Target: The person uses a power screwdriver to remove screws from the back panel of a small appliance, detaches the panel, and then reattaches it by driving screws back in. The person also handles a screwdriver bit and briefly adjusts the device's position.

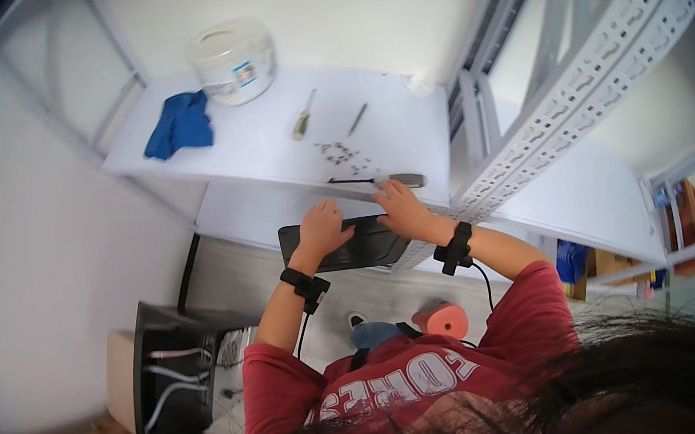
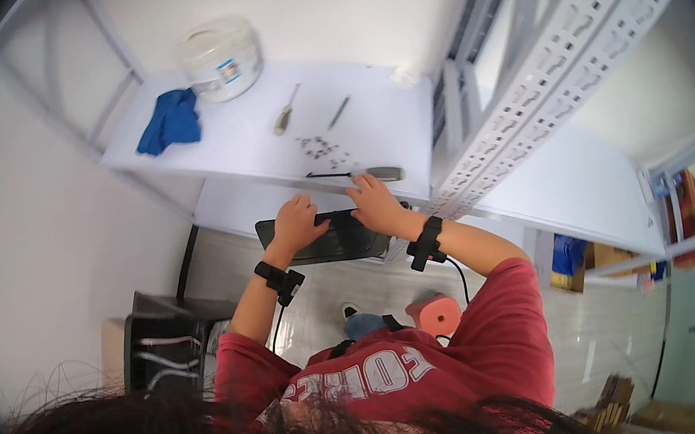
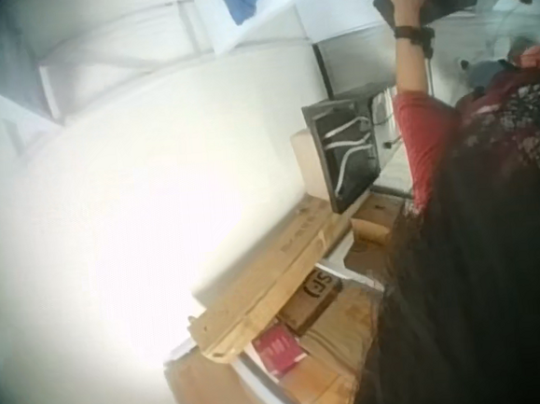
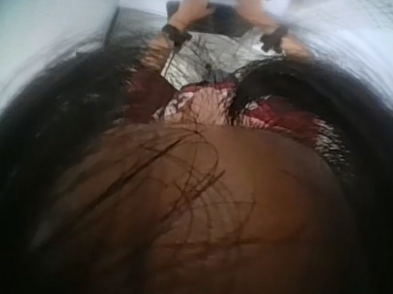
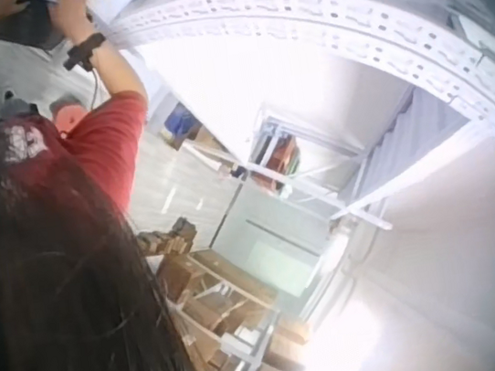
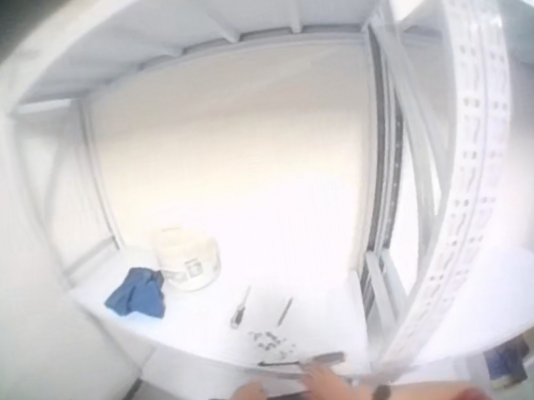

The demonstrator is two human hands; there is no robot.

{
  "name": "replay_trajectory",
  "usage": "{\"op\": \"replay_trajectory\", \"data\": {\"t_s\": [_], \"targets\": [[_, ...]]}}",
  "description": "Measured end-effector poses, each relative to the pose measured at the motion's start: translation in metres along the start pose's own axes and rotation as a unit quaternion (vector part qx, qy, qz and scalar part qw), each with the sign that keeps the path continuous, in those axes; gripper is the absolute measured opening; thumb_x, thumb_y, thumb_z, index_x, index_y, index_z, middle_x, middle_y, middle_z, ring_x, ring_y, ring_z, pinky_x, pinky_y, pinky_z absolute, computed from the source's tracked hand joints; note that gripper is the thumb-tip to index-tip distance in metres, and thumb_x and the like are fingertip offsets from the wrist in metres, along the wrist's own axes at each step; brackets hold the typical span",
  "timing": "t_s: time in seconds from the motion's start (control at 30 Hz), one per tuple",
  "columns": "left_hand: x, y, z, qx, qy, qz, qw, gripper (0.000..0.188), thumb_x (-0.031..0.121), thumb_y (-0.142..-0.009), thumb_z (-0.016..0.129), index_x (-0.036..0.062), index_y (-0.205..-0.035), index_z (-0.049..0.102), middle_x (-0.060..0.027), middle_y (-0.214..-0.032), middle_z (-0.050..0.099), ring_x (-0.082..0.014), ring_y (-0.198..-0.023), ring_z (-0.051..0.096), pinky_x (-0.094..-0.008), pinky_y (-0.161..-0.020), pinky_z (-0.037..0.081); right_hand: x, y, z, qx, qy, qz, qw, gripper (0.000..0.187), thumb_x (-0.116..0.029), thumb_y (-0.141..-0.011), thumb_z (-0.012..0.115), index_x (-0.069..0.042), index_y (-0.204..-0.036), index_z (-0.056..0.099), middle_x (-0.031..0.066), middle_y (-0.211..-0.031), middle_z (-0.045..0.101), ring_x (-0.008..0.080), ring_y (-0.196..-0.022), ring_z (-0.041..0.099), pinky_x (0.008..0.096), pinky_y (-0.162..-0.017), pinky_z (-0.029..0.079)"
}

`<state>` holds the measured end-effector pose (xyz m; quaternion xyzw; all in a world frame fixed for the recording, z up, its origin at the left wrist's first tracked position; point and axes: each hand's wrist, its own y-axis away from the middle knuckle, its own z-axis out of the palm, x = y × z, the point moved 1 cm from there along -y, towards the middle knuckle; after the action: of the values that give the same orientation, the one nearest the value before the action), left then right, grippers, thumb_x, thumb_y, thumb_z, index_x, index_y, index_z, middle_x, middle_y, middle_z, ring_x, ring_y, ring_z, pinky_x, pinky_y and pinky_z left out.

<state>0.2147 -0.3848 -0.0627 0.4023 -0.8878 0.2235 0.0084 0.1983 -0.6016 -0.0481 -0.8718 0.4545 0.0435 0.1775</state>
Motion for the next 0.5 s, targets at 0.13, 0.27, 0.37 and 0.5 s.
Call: {"op": "replay_trajectory", "data": {"t_s": [0.13, 0.27, 0.37, 0.5], "targets": [[0.003, 0.059, -0.048, 0.033, -0.035, -0.1, 0.994, 0.03, 0.031, -0.065, 0.074, 0.0047, -0.066, 0.06, -0.0077, -0.079, 0.052, -0.0258, -0.083, 0.055, -0.0382, -0.066, 0.046, -0.072, -0.025, 0.019, -0.049, -0.079, -0.125, 0.988, 0.047, -0.01, -0.072, 0.069, -0.002, -0.114, 0.051, 0.0163, -0.11, 0.053, 0.0349, -0.109, 0.048, 0.0442, -0.095, 0.038], [0.009, 0.144, -0.102, 0.144, -0.089, -0.169, 0.971, 0.03, 0.027, -0.061, 0.076, 0.0056, -0.062, 0.055, -0.0083, -0.072, 0.048, -0.0254, -0.073, 0.052, -0.0362, -0.058, 0.045, -0.16, -0.043, 0.044, -0.028, -0.1, -0.227, 0.968, 0.038, -0.003, -0.074, 0.063, -0.004, -0.111, 0.053, 0.0127, -0.101, 0.054, 0.0316, -0.098, 0.051, 0.043, -0.091, 0.036], [0.02, 0.222, -0.144, 0.192, -0.157, -0.193, 0.949, 0.031, 0.027, -0.063, 0.075, 0.0056, -0.061, 0.053, -0.0078, -0.071, 0.046, -0.0247, -0.071, 0.051, -0.0347, -0.057, 0.044, -0.232, -0.048, 0.067, -0.007, -0.101, -0.277, 0.955, 0.034, -0.004, -0.075, 0.062, -0.005, -0.108, 0.055, 0.0104, -0.095, 0.053, 0.0291, -0.093, 0.051, 0.0423, -0.084, 0.037], [0.046, 0.326, -0.193, 0.231, -0.194, -0.254, 0.919, 0.031, 0.022, -0.063, 0.076, 0.0055, -0.06, 0.05, -0.0078, -0.07, 0.043, -0.0245, -0.068, 0.048, -0.0348, -0.055, 0.041, -0.35, -0.031, 0.08, 0.058, -0.134, -0.339, 0.929, 0.031, -0.008, -0.075, 0.065, -0.005, -0.104, 0.057, 0.0079, -0.087, 0.052, 0.0263, -0.086, 0.051, 0.0385, -0.076, 0.036]]}}
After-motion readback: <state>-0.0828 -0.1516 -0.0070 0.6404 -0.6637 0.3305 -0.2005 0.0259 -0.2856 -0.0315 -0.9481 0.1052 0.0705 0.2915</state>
